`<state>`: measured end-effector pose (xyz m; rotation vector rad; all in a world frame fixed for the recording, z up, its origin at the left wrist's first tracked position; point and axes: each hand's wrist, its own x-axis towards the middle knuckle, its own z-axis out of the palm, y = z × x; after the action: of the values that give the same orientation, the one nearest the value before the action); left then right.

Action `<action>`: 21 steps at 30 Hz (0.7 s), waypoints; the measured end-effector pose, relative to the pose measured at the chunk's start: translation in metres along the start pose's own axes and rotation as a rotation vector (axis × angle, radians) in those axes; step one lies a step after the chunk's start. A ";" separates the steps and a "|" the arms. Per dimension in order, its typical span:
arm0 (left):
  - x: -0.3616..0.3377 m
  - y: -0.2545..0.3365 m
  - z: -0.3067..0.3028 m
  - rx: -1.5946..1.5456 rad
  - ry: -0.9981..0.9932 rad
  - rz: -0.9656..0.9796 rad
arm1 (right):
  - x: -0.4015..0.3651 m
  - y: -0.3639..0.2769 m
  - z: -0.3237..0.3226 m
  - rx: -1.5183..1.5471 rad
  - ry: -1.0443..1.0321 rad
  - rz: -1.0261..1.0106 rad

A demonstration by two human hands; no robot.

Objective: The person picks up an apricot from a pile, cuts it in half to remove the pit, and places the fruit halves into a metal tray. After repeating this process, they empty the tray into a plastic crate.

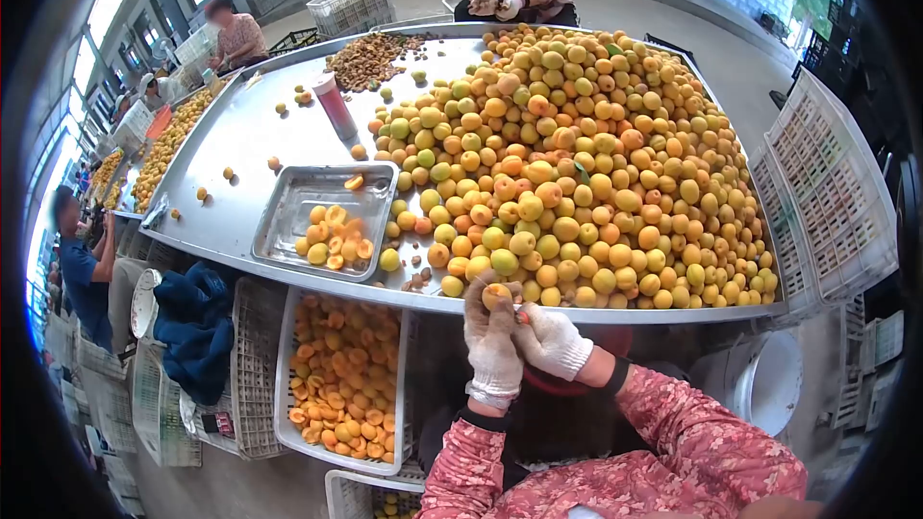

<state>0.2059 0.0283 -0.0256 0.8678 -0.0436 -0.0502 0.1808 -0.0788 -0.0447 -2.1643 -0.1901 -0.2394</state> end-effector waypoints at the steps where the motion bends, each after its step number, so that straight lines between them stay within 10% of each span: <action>1: 0.001 0.002 -0.003 0.002 -0.002 -0.004 | 0.001 0.000 0.002 -0.034 -0.019 -0.018; 21: -0.003 -0.004 0.011 -0.212 -0.013 -0.291 | -0.011 0.000 -0.020 -0.185 -0.071 0.100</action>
<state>0.2025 0.0173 -0.0211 0.6561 0.0750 -0.3275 0.1678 -0.0958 -0.0363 -2.3601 -0.1028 -0.1273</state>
